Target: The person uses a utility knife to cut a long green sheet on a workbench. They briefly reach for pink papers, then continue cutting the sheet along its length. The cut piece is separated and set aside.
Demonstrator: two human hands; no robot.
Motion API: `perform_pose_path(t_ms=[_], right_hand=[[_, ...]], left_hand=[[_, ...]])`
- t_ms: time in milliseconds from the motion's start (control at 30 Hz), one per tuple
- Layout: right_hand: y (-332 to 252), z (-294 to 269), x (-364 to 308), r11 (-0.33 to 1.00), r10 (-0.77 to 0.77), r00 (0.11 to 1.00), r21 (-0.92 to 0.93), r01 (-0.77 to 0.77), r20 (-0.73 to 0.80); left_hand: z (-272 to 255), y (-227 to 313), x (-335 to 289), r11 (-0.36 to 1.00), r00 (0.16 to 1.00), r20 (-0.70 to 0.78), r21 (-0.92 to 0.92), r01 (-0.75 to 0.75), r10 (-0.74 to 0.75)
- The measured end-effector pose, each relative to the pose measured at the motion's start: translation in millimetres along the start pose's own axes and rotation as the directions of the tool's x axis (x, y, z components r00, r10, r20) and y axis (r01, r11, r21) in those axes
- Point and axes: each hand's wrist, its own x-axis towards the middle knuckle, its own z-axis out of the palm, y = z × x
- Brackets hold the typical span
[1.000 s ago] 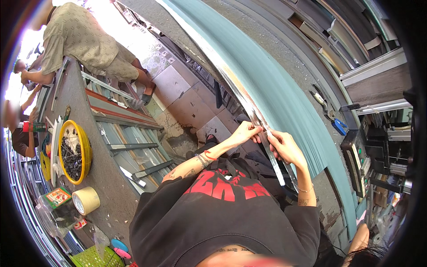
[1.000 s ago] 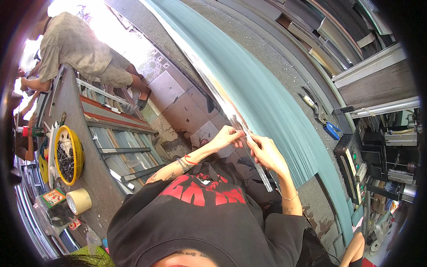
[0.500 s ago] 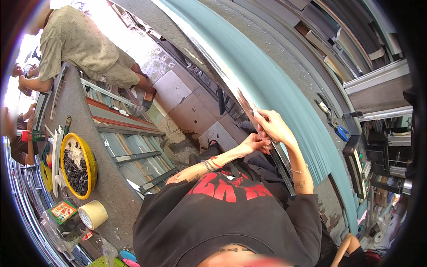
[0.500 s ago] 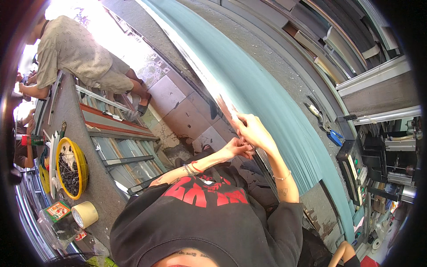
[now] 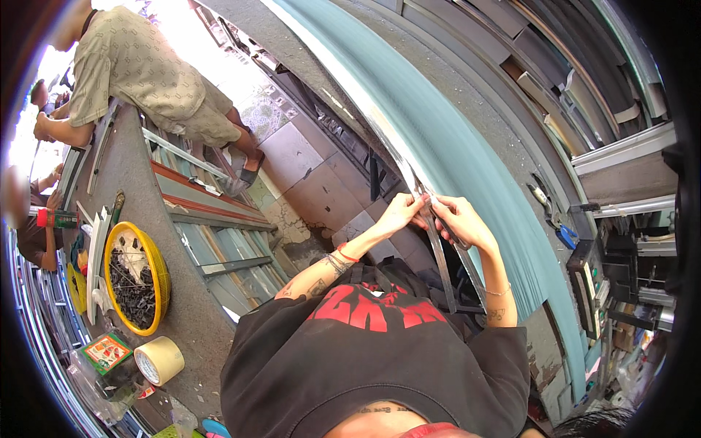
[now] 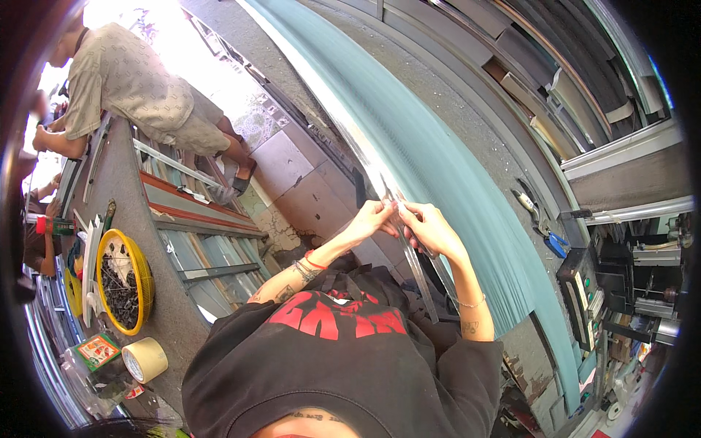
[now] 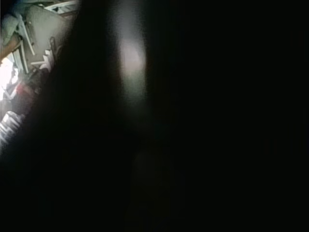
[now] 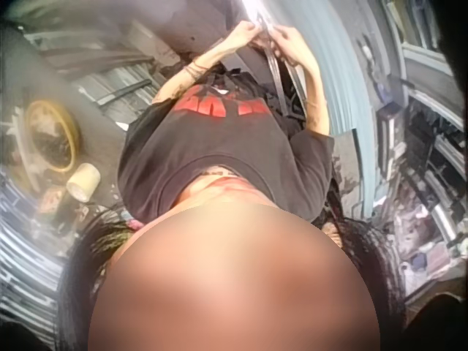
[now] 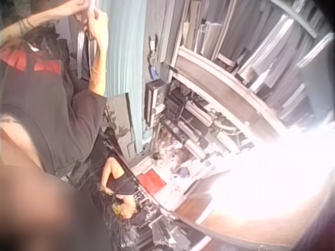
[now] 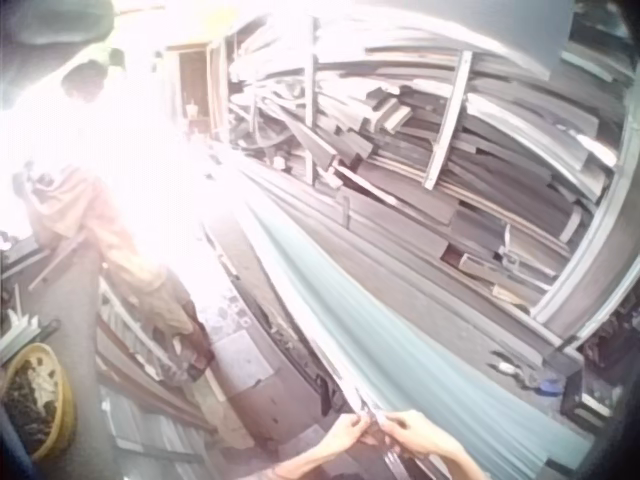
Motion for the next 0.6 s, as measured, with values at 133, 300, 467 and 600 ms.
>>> perform_pose_path(t_ms=[133, 300, 467, 600], right_hand=[[-10.6, -0.5, 10.0, 0.999, -0.039, 0.999, 0.024, 0.040, -0.006], [-19.0, -2.5, 31.2, 0.999, -0.044, 0.999, -0.023, 0.045, 0.025], [-20.2, -8.4, 30.8, 0.999, -0.046, 0.995, 0.002, 0.046, 0.092], [-28.2, -14.7, 25.7, 0.999, 0.038, 0.984, 0.017, -0.042, 0.171]], left_hand=[[6.8, -11.1, 5.8, 0.991, 0.995, -0.010, -0.087, -0.100, 0.099], [5.0, -17.4, 3.9, 0.988, 0.995, -0.013, -0.121, -0.098, 0.097], [-0.5, -10.8, 3.5, 0.984, 0.995, 0.009, -0.148, -0.100, 0.102], [-21.7, 7.3, 7.0, 0.996, 0.985, -0.150, -0.030, -0.090, 0.084]])
